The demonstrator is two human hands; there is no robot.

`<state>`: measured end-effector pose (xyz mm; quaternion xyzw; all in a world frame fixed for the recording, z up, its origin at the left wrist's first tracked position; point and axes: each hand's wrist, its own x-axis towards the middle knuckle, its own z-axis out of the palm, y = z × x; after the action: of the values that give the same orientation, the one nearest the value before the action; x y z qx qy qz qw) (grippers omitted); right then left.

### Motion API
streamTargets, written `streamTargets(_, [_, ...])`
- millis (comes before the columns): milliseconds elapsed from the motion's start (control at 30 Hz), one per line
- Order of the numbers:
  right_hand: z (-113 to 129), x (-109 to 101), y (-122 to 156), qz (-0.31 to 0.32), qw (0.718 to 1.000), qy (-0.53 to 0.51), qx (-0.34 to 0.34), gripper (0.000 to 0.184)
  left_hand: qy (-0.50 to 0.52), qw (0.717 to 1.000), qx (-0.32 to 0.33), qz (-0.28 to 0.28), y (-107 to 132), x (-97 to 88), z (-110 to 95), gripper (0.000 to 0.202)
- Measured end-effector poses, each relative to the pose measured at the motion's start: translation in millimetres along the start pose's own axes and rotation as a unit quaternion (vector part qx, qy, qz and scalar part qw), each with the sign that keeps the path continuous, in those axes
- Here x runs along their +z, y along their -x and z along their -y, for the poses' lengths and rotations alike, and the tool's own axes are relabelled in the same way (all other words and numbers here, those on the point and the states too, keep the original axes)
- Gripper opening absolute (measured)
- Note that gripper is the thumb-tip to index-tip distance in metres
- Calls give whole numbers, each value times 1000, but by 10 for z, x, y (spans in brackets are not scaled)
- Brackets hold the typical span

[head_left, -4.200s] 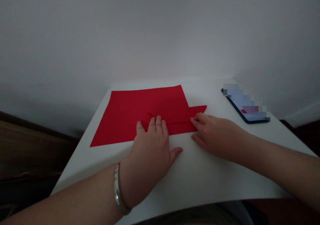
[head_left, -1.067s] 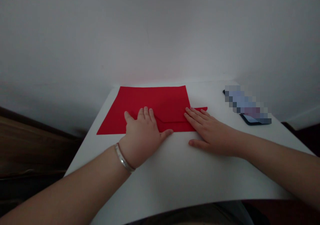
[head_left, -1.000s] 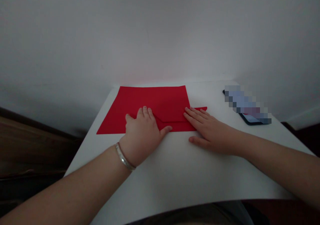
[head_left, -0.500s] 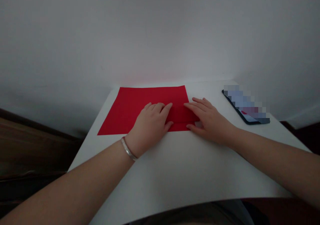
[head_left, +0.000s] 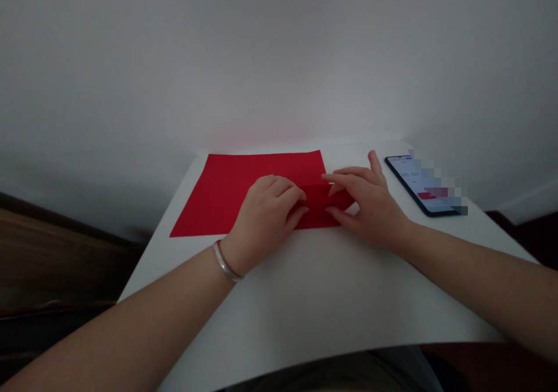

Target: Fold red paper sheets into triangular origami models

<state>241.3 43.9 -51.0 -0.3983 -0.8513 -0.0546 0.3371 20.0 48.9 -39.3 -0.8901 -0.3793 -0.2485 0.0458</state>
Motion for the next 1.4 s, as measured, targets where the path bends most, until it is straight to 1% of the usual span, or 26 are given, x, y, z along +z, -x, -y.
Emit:
streamTargets(67, [-18,-24,10,-41,999,-1,9,52,44,999,-20,-18,10,-3,-5,4])
streamTargets(133, [-46,-27,19,-89,995,-25,33,64,90,994,-49,-39,26,-6,-8,2])
streamTargets(200, [-67,-9,25,-127,982,-111,78,79,149,984,-81,-64,39,-10,-15,4])
streamTargets(233, [-71,6,26,-133,969,-177,107,85,189,974,-102,-77,43,-12,-23,4])
streamTargets(267, [-68,20,26,-127,950,-250,136,88,241,958,-131,-88,44,-14,-35,4])
streamTargets(300, [-59,33,26,-109,925,-324,164,89,307,932,-165,-94,41,-14,-52,5])
streamTargets(333, [-42,41,24,-85,896,-392,190,87,383,896,-202,-95,35,-13,-74,7])
streamTargets(367, [-19,45,22,-59,867,-447,212,84,463,849,-238,-92,26,-10,-100,9])
streamTargets(433, [43,36,12,-11,817,-522,244,71,600,743,-286,-80,2,2,-158,9])
streamTargets(467, [79,26,3,9,799,-544,256,64,646,698,-302,-74,-11,9,-186,9])
streamTargets(500, [116,15,-8,28,781,-564,267,56,677,661,-315,-68,-24,14,-213,8])
streamTargets(533, [152,5,-22,39,765,-581,276,50,698,633,-328,-62,-35,18,-237,8])
streamTargets(567, [184,-4,-36,46,752,-593,284,44,712,612,-339,-56,-45,20,-258,10])
streamTargets(600, [213,-11,-51,47,743,-601,292,39,720,598,-348,-52,-53,18,-278,11])
streamTargets(667, [254,-17,-76,41,730,-609,307,32,720,589,-362,-54,-60,7,-311,15])
streamTargets(800, [283,-4,-92,39,704,-628,329,24,696,607,-378,-64,-53,-8,-357,23])
streamTargets(867, [285,10,-90,40,693,-642,326,27,691,613,-375,-81,-48,9,-363,36])
streamTargets(933, [288,21,-87,46,689,-650,318,33,687,621,-366,-92,-46,40,-358,53])
streamTargets(967, [293,24,-88,50,691,-650,313,36,688,626,-358,-86,-47,57,-354,58])
streamTargets(1000, [299,24,-90,53,695,-648,307,37,690,631,-348,-73,-49,74,-350,58])
streamTargets(1067, [316,16,-98,55,705,-641,299,37,696,637,-329,-48,-53,95,-349,52])
streamTargets(1200, [348,-12,-120,61,710,-635,298,32,693,639,-332,-41,-63,72,-381,43])
streamTargets(1233, [353,-17,-124,67,711,-633,297,32,698,633,-333,-36,-67,56,-393,42])
streamTargets(1300, [360,-22,-129,72,720,-627,290,35,721,613,-323,-19,-77,23,-415,42])
streamTargets(1367, [368,-25,-131,66,739,-613,273,38,744,596,-301,-8,-89,-3,-432,44])
streamTargets(1400, [375,-27,-132,61,748,-605,264,38,748,597,-289,-5,-94,-12,-437,44])
